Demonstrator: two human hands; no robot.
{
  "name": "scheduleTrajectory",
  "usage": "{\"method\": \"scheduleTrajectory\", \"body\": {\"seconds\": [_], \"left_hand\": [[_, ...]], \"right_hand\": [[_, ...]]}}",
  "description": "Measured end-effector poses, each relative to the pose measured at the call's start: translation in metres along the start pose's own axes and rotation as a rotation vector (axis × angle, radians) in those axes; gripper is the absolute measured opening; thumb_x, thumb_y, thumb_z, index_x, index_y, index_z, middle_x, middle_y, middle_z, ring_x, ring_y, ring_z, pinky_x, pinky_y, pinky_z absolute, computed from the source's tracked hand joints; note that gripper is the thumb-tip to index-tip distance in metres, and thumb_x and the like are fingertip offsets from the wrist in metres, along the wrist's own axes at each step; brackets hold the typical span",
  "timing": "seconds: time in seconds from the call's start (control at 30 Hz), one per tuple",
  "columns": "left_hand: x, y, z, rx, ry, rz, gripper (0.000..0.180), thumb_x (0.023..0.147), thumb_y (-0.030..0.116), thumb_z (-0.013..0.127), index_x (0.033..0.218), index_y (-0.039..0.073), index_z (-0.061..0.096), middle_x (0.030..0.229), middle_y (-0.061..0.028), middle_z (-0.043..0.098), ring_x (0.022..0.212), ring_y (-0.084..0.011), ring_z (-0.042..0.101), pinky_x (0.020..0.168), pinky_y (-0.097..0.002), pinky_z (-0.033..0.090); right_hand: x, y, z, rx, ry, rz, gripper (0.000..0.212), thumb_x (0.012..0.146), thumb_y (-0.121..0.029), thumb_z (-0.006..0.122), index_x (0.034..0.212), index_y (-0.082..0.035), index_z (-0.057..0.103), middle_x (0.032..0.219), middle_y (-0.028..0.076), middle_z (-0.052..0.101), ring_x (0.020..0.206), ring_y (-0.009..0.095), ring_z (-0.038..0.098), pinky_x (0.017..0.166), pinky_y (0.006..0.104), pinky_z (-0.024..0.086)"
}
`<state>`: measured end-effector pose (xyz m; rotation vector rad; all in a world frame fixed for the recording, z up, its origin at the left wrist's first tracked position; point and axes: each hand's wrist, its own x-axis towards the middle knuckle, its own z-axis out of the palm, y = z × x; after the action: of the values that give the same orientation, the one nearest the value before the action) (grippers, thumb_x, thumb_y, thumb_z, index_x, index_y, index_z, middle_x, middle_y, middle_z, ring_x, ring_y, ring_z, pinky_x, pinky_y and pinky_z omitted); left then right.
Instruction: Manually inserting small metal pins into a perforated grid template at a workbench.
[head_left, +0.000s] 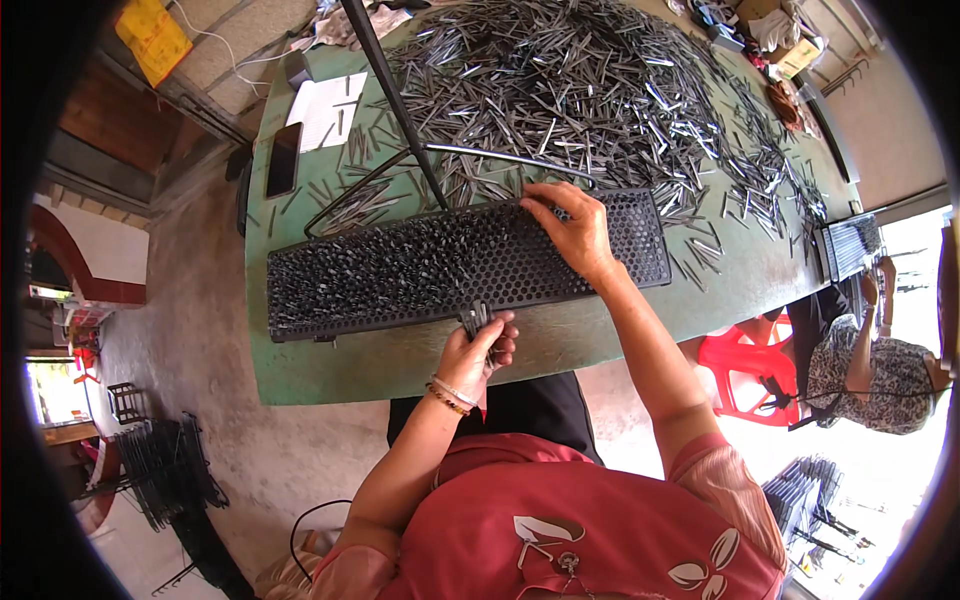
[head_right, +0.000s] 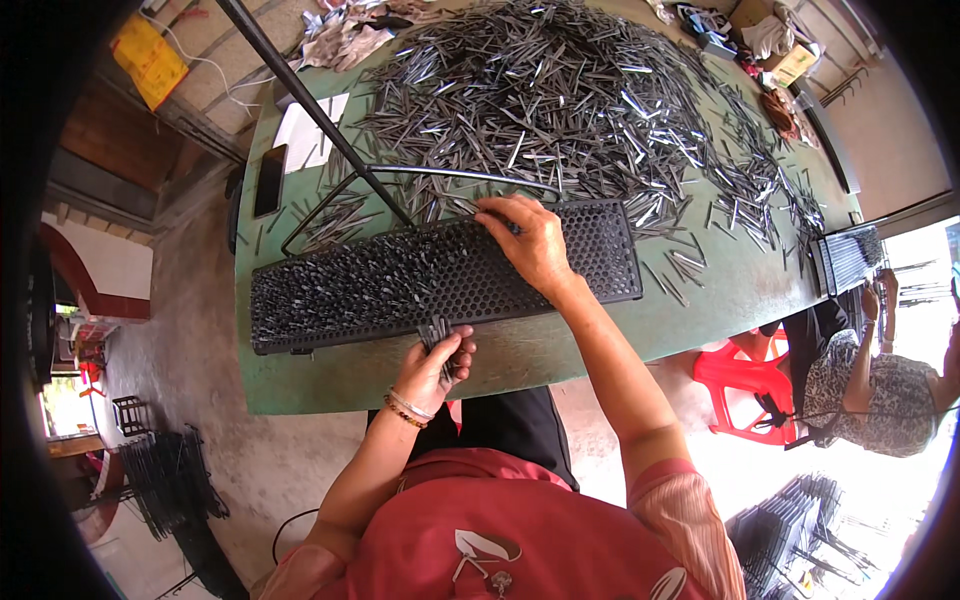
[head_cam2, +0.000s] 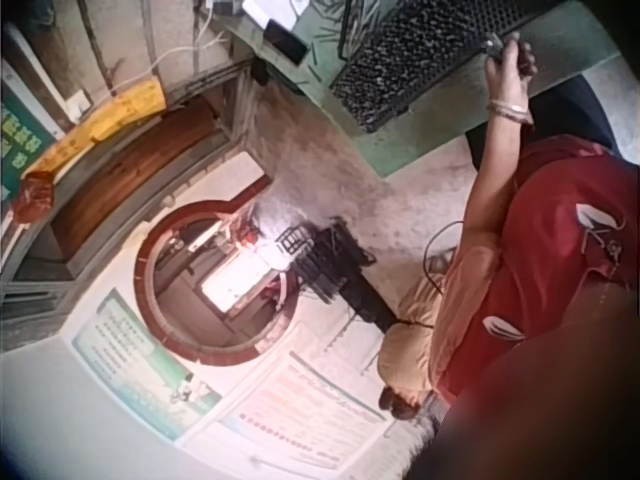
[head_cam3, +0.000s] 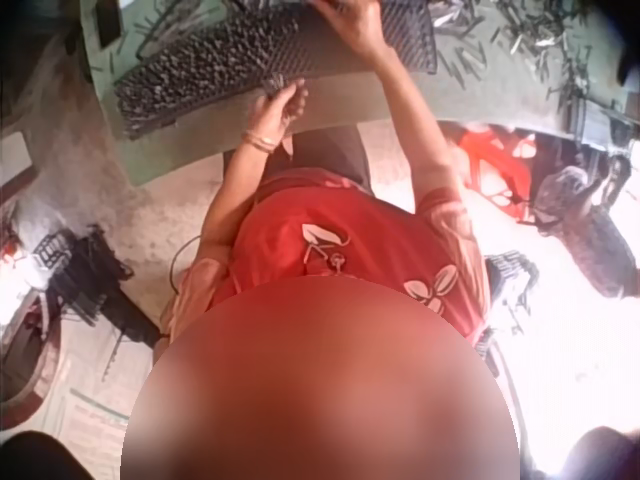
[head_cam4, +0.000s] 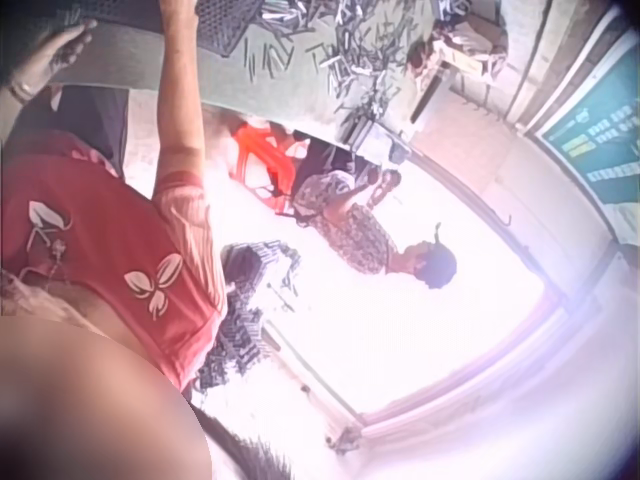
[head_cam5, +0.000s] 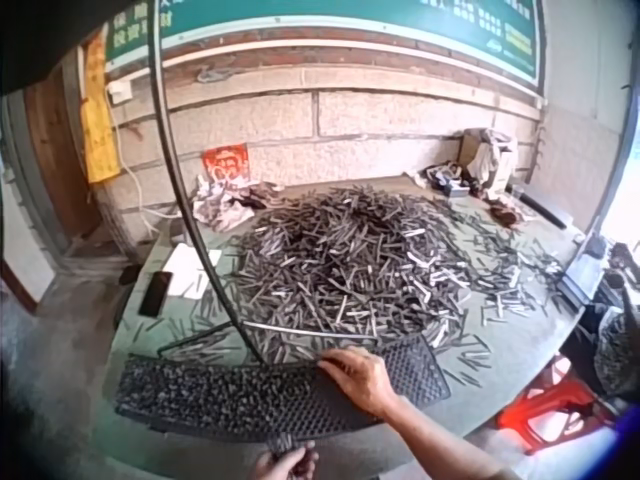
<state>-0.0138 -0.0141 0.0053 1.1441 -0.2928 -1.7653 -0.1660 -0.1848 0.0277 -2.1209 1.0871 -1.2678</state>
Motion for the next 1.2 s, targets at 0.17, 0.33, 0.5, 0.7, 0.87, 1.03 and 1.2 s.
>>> {"method": "scheduleTrajectory", "body": {"seconds": [0.17, 0.33, 0.5, 0.7, 0.87, 1.03, 1.2], "left_hand": [[-0.012, -0.006, -0.01, 0.029, 0.115, 0.11, 0.024, 0.093, 0.018, 0.055, 0.108, 0.001, 0.061, 0.088, -0.0062, 0.063, 0.065, -0.0086, 0.056, 0.055, -0.0226, 0.045], [-0.014, -0.009, -0.01, -0.106, 0.125, 0.189, 0.024, 0.093, 0.016, 0.054, 0.11, 0.001, 0.06, 0.091, -0.0067, 0.061, 0.064, -0.0081, 0.052, 0.054, -0.0223, 0.042], [-0.007, -0.017, -0.004, -0.422, 0.028, 0.128, 0.021, 0.092, 0.015, 0.056, 0.109, 0.004, 0.06, 0.093, -0.0051, 0.06, 0.068, -0.009, 0.05, 0.056, -0.0231, 0.041], [-0.001, -0.026, -0.006, -0.564, -0.062, 0.179, 0.014, 0.092, 0.015, 0.055, 0.106, 0.012, 0.055, 0.094, -0.0049, 0.06, 0.068, -0.0106, 0.054, 0.058, -0.0269, 0.044], [-0.001, -0.03, -0.008, -0.558, -0.074, 0.209, 0.015, 0.09, 0.015, 0.057, 0.105, 0.011, 0.056, 0.092, -0.0036, 0.06, 0.068, -0.0099, 0.053, 0.059, -0.026, 0.043], [0.0, -0.031, -0.011, -0.576, -0.06, 0.192, 0.016, 0.092, 0.015, 0.055, 0.105, 0.007, 0.056, 0.09, -0.0047, 0.06, 0.069, -0.0107, 0.054, 0.059, -0.0271, 0.042], [-0.019, -0.02, -0.038, -0.553, 0.014, 0.226, 0.013, 0.092, 0.016, 0.054, 0.101, 0.007, 0.057, 0.085, -0.0045, 0.06, 0.067, -0.0113, 0.056, 0.057, -0.0269, 0.047]], "right_hand": [[-0.006, 0.003, 0.004, -0.047, -0.001, -0.035, 0.019, 0.077, -0.007, 0.071, 0.095, -0.003, 0.068, 0.092, 0.008, 0.067, 0.083, 0.022, 0.063, 0.073, 0.0301, 0.049], [-0.01, 0.0, 0.0, -0.21, -0.058, -0.158, 0.018, 0.078, -0.014, 0.07, 0.095, -0.007, 0.069, 0.113, 0.006, 0.06, 0.092, 0.022, 0.058, 0.084, 0.0357, 0.039], [-0.009, -0.003, -0.015, -0.339, -0.115, -0.223, 0.018, 0.077, -0.012, 0.07, 0.094, -0.006, 0.07, 0.112, 0.008, 0.061, 0.092, 0.025, 0.059, 0.084, 0.0359, 0.041], [-0.019, 0.024, -0.053, -0.334, 0.318, 0.086, 0.017, 0.082, -0.006, 0.066, 0.099, -0.003, 0.068, 0.1, 0.012, 0.065, 0.092, 0.026, 0.062, 0.084, 0.0334, 0.048], [-0.065, 0.064, -0.09, -0.483, 0.17, 0.545, 0.036, 0.09, -0.03, 0.057, 0.105, 0.002, 0.064, 0.098, 0.02, 0.065, 0.09, 0.036, 0.062, 0.081, 0.0388, 0.047], [-0.064, 0.061, -0.088, -0.525, 0.172, 0.493, 0.038, 0.087, -0.029, 0.06, 0.106, 0.003, 0.064, 0.094, 0.022, 0.066, 0.088, 0.034, 0.065, 0.079, 0.0373, 0.048], [-0.068, 0.036, -0.055, -0.434, 0.175, 0.503, 0.041, 0.084, -0.027, 0.064, 0.109, 0.004, 0.062, 0.091, 0.022, 0.067, 0.083, 0.033, 0.066, 0.074, 0.0369, 0.05]]}}
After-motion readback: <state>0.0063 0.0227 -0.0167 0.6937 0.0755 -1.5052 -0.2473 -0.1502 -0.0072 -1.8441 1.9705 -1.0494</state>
